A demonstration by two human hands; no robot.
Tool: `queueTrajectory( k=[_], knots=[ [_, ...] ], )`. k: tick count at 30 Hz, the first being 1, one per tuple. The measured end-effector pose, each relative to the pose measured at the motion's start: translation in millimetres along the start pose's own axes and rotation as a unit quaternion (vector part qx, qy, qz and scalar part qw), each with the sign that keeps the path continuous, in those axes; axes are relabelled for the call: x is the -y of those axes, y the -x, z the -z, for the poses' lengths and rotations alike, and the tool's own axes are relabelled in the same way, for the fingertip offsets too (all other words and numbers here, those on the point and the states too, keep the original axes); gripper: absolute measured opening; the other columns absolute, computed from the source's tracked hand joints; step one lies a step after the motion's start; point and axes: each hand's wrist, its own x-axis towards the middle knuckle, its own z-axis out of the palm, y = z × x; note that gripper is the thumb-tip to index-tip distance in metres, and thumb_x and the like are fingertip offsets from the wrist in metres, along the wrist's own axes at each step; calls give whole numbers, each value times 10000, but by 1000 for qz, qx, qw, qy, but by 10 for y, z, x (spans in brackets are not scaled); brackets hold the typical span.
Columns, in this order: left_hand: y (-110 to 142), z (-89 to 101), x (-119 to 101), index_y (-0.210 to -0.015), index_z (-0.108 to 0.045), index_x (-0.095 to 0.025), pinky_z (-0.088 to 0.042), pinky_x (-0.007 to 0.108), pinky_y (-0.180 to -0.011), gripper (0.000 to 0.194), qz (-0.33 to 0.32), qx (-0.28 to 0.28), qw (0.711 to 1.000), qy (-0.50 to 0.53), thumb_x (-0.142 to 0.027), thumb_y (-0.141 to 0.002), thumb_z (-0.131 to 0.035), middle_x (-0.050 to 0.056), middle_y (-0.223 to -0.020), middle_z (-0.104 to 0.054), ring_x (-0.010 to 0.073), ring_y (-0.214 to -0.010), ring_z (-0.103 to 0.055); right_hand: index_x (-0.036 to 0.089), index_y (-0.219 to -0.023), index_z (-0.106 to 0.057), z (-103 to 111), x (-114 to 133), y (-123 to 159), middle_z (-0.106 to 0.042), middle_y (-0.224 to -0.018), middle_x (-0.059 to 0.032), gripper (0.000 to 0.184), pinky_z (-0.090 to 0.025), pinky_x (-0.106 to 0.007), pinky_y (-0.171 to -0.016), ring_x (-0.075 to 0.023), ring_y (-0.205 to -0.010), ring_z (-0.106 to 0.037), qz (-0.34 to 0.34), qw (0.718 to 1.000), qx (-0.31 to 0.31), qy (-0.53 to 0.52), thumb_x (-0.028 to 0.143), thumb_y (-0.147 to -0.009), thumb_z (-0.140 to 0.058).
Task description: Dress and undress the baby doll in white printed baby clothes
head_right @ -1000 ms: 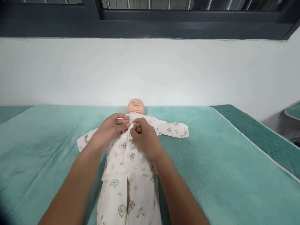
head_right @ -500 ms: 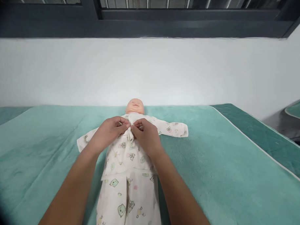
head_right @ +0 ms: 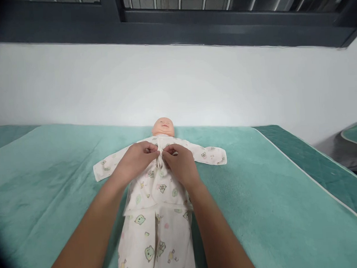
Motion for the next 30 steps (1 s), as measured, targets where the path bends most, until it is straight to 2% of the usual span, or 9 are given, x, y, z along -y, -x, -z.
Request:
queueTrajectory(
  k=[5, 9, 12, 15, 20, 25, 30],
  knots=[
    [-18, 80, 128, -740, -629, -205, -232, 259, -493, 175, 26, 75, 983, 166, -378, -758, -603, -45, -578, -395, 95, -495, -310, 217, -807, -686, -11, 2, -4, -590, -596, 29, 148, -392, -254, -521, -128, -524, -513, -13, 999, 6, -35, 336, -755, -615],
    [-30, 95, 181, -781, -638, -198, -239, 256, -518, 182, 14, 83, 971, 222, -377, -751, -625, -41, -600, -404, 94, -522, -326, 211, -792, -674, -37, 23, -10, -596, -619, 28, 137, -376, -247, -502, -116, -508, -487, -15, 999, 4, -44, 331, -747, -624],
    [-42, 84, 179, -787, -637, -196, -236, 249, -511, 187, 11, 81, 972, 219, -379, -750, -624, -43, -592, -408, 93, -521, -325, 215, -793, -660, -55, 24, -7, -602, -647, 31, 119, -366, -240, -496, -105, -504, -474, -7, 999, -2, -47, 320, -751, -623],
    [-57, 69, 171, -782, -635, -194, -242, 241, -488, 181, 0, 61, 983, 173, -372, -750, -618, -42, -597, -440, 85, -499, -317, 216, -806, -660, -61, 17, -3, -599, -665, 31, 119, -360, -237, -494, -101, -506, -468, 3, 999, 2, -49, 318, -758, -621],
    [-65, 63, 173, -845, -626, -203, -286, 216, -479, 189, -18, 21, 981, 191, -324, -703, -656, -21, -746, -536, 73, -523, -380, 222, -826, -648, -80, -11, -4, -583, -699, 26, 127, -368, -243, -499, -107, -517, -466, 19, 999, 2, -43, 327, -778, -595],
    [-23, 119, 147, -846, -678, -205, -250, 229, -462, 204, -1, 55, 985, 166, -379, -750, -633, -31, -589, -458, 94, -507, -378, 254, -850, -644, -111, -72, -7, -582, -774, 20, 118, -385, -242, -547, -115, -582, -467, 93, 995, -22, 19, 303, -817, -541],
    [-29, 130, 165, -819, -676, -201, -241, 243, -473, 223, 3, 61, 982, 179, -411, -754, -634, -32, -569, -450, 96, -500, -369, 254, -856, -648, -115, -83, -11, -602, -800, 9, 130, -394, -246, -569, -128, -624, -490, 102, 994, -20, 31, 310, -825, -535]
  ],
)
